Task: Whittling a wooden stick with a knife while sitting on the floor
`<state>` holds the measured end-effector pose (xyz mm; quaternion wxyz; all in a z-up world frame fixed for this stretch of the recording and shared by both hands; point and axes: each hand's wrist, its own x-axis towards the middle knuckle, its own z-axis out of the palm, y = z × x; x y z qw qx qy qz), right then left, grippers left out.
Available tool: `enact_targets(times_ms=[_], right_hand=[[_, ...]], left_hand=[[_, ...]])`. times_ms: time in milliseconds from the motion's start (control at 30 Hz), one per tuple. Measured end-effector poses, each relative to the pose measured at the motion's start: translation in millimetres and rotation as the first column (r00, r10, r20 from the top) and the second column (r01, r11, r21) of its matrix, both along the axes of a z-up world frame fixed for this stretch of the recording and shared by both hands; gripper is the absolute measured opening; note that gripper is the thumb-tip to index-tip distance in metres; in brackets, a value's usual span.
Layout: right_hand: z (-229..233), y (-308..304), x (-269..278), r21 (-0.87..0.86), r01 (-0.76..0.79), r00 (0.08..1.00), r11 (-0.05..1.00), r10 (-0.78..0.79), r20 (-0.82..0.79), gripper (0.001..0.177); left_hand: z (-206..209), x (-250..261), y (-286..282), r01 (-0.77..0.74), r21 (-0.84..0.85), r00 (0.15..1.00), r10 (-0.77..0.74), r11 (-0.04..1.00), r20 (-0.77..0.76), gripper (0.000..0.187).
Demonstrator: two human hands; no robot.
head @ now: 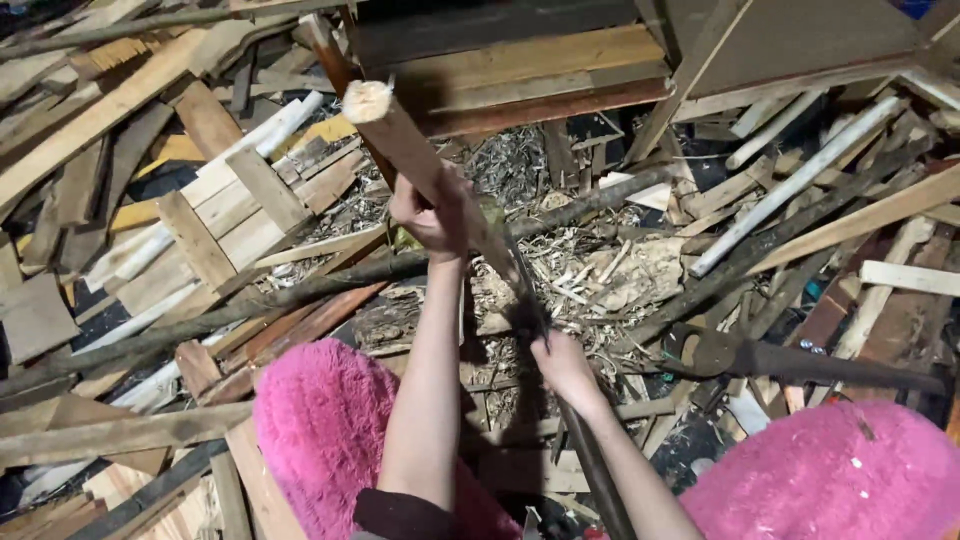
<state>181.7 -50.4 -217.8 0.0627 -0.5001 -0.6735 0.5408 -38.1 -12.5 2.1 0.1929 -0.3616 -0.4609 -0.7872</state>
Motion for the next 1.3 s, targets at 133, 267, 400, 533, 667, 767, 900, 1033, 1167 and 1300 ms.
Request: enact_targets(times_ms=[133, 267, 400, 533, 667, 767, 900, 1033, 1167, 1300], right_hand=[[-114.3, 19.8, 15.7, -0.089, 0.155, 0.986, 0.984, -0.160, -0.047, 0.031], [-7.4, 9.1, 4.9, -0.019, 0.028, 1.000, 0.999, -0.027, 0.014, 0.038], [155.9, -22.9, -6.7, 0.016, -0.023, 0.993, 1.000, 0.025, -0.112, 0.026], [46.5, -10.8, 1.8, 0.003, -0.054, 0.993, 0.999, 0.054, -0.107, 0.029], [24.8, -5.5, 0.4, -0.109, 0.062, 0.988, 0.992, -0.077, -0.135, 0.029], [72.1, -12.6, 2.1, -0.007, -0.020, 0.997, 1.000, 0.019, -0.069, 0.032], [146.6, -35.7, 8.6, 0.002, -0.063, 0.998, 0.998, 0.063, -0.031, 0.032], [-0.9, -13.0, 10.0, 0.108, -0.062, 0.997, 0.992, 0.056, 0.056, 0.036], [-81.5, 22.0, 11.5, 0.017, -0.026, 0.980, 1.000, 0.022, 0.199, 0.042], [-3.4, 7.8, 4.7, -0.019, -0.037, 0.998, 0.999, 0.038, 0.054, 0.038]], left_hand=[[13.0, 9.4, 1.9, 0.030, 0.031, 0.999, -0.031, 0.999, 0.034, 0.018], [4.3, 3.1, 4.6, 0.032, 0.063, 0.998, -0.036, 0.998, 0.061, 0.016], [4.1, -2.5, 10.9, -0.101, 0.023, 0.995, 0.101, 0.995, 0.017, 0.015], [1.4, 1.9, -6.7, 0.085, 0.124, 0.985, -0.102, 0.989, 0.138, 0.021], [-2.9, -3.3, -5.6, -0.061, 0.029, 0.993, 0.058, 0.998, 0.102, 0.020], [-10.8, -7.2, 7.6, -0.051, 0.040, 0.993, 0.046, 0.998, 0.109, 0.017], [-9.8, -4.5, 1.0, -0.072, -0.005, 0.997, 0.072, 0.997, 0.027, 0.029], [-12.1, 3.5, 0.1, -0.150, -0.010, 0.987, 0.151, 0.989, 0.049, 0.029], [11.7, 6.8, 4.8, 0.024, 0.107, 0.997, -0.031, 0.994, 0.064, 0.027], [13.9, 10.9, 2.1, 0.031, 0.032, 0.998, -0.033, 0.999, 0.056, 0.019]])
